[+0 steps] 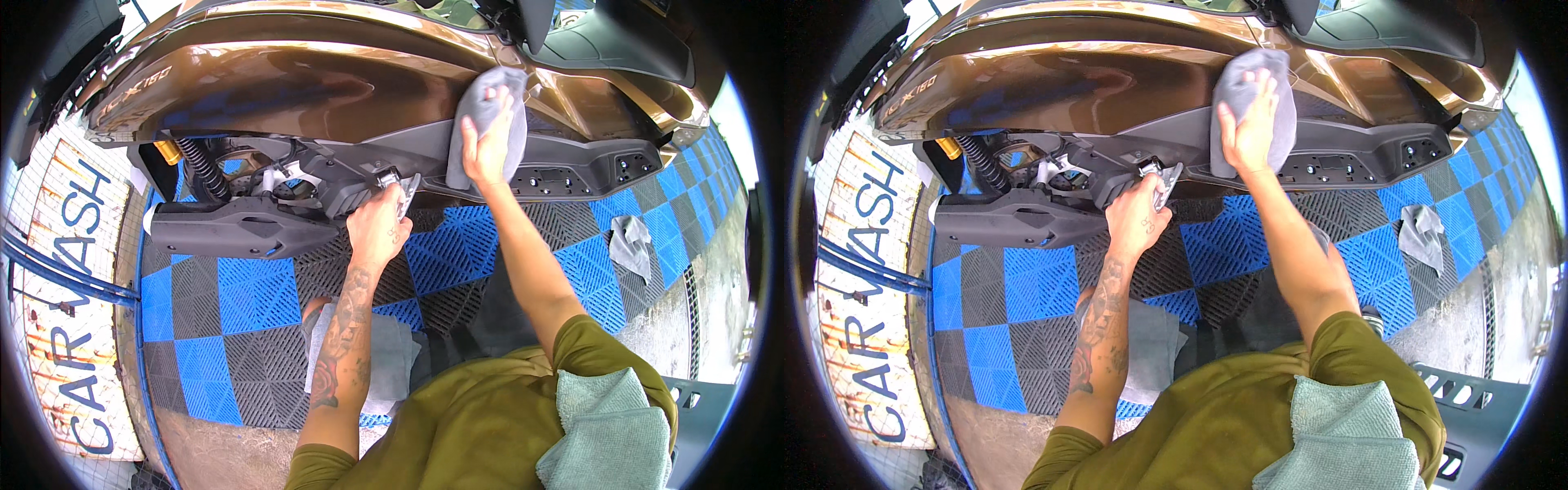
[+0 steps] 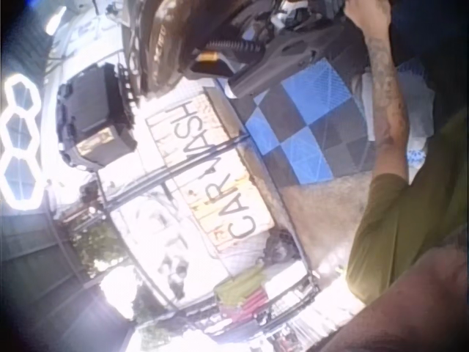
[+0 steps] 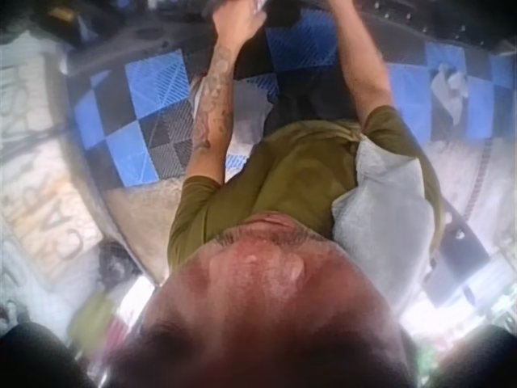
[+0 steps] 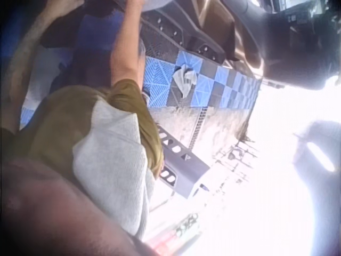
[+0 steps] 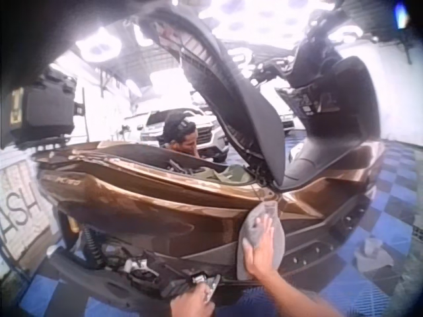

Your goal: The person wipes the rear and side panels of a brown motorcycle with a gray microfiber cloth, then applies a liquid from a small blue bottle using a blue applicator pad to the rear fender, side fairing, and front headlight area. The person moves around the motorcycle to reach different surfaces while another person stands nearby.

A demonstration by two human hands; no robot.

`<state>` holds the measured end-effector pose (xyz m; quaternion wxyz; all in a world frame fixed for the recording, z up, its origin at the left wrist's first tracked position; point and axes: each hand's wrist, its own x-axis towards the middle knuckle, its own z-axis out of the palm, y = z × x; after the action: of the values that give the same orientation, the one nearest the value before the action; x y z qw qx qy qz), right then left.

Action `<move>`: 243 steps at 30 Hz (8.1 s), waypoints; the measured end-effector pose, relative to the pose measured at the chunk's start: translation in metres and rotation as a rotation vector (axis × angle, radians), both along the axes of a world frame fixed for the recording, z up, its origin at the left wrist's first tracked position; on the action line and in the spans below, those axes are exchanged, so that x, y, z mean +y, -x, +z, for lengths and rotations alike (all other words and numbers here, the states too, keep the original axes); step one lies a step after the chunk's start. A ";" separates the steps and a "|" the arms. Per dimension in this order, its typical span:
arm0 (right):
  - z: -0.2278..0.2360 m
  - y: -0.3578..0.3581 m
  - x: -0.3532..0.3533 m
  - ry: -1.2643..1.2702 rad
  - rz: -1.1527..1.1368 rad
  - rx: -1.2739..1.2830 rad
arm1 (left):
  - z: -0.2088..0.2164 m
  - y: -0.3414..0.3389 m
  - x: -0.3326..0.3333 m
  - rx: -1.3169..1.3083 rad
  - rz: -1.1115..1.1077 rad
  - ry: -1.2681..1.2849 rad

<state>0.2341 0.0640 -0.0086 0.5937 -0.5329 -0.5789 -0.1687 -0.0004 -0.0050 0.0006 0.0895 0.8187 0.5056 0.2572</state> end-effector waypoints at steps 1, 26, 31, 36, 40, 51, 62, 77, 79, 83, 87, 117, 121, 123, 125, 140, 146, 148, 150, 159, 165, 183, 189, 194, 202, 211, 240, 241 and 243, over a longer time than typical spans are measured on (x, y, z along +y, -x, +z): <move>0.001 0.008 -0.003 0.009 0.010 0.211 | 0.000 0.000 0.001 0.000 0.002 0.022; 0.086 0.220 0.000 0.094 0.945 -0.526 | -0.021 0.002 0.015 0.049 -0.049 -0.101; 0.133 0.250 -0.084 0.838 1.678 1.498 | -0.006 0.003 0.008 -0.028 -0.052 0.086; 0.145 0.200 -0.131 0.860 1.890 1.539 | 0.008 -0.001 0.001 0.018 -0.052 0.142; 0.104 0.158 -0.173 1.398 1.683 1.381 | 0.001 -0.003 0.000 0.007 0.005 0.072; 0.170 -0.041 -0.178 0.272 0.691 1.158 | 0.000 0.002 -0.002 -0.035 -0.029 -0.002; 0.065 0.132 -0.005 -0.173 0.338 -0.663 | -0.005 0.004 0.001 0.070 0.014 0.052; 0.077 0.023 0.009 -0.336 0.174 -0.384 | 0.003 0.002 0.000 -0.050 -0.033 0.058; 0.070 -0.013 0.000 -0.059 0.084 -0.167 | 0.001 0.001 0.000 -0.048 -0.032 0.030; 0.091 0.014 0.002 -0.010 0.117 -0.285 | 0.002 -0.001 0.000 -0.021 -0.018 0.032; 0.157 0.110 0.004 -0.189 0.226 -0.345 | 0.007 -0.003 -0.002 0.030 0.015 0.048; 0.286 0.161 0.040 0.208 0.934 -0.298 | 0.078 -0.031 -0.244 0.040 0.458 0.552; 0.336 0.218 0.062 0.460 1.061 -0.184 | 0.107 -0.016 -0.260 -0.014 0.525 0.671; 0.345 0.216 0.055 0.619 1.076 -0.065 | 0.120 -0.007 -0.266 -0.033 0.664 0.674; 0.346 0.199 0.038 0.833 1.010 0.067 | 0.138 0.004 -0.275 -0.084 0.788 0.754; 0.423 0.336 0.109 1.009 1.022 0.040 | 0.217 0.114 -0.377 -1.284 1.033 1.341; 0.391 0.241 0.052 0.896 0.985 0.114 | 0.268 0.169 -0.403 -1.384 1.364 1.209; 0.391 0.223 0.042 1.003 0.946 0.186 | 0.286 0.192 -0.400 -1.423 1.352 1.220; 0.397 0.226 0.041 1.148 0.876 0.251 | 0.305 0.215 -0.392 -1.397 1.368 1.228; 0.440 0.373 0.136 1.196 0.900 -0.200 | 0.342 0.301 -0.315 -1.103 1.282 1.185; 0.461 0.483 0.204 1.218 1.043 -0.199 | 0.340 0.342 -0.290 -0.932 1.050 0.975; 0.451 0.484 0.116 0.667 0.615 -0.553 | 0.366 0.495 -0.196 -0.832 0.862 1.089; 0.456 0.585 0.146 0.608 0.568 -0.583 | 0.370 0.596 -0.147 -0.843 0.739 1.158; 0.472 0.492 0.115 0.884 0.515 -0.212 | 0.338 0.701 -0.095 -0.806 0.887 1.431; 0.483 0.535 0.175 1.164 0.493 -0.146 | 0.362 0.732 -0.080 -0.772 0.644 1.303; 0.424 0.524 0.088 0.604 0.175 -0.210 | 0.363 0.753 -0.023 -0.629 0.574 1.546; 0.342 0.417 0.018 0.529 -0.438 0.360 | 0.395 0.788 0.019 -0.151 0.494 1.521; 0.336 0.422 0.019 0.527 -0.464 0.412 | 0.399 0.789 0.019 -0.174 0.445 1.547; 0.323 0.458 0.018 0.514 -0.489 0.357 | 0.406 0.786 0.020 -0.197 0.420 1.554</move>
<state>-0.2240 0.0821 0.3139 0.4745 -0.8072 -0.3461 -0.0592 -0.7867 0.0150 0.4066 0.6265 0.3842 0.6729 -0.0848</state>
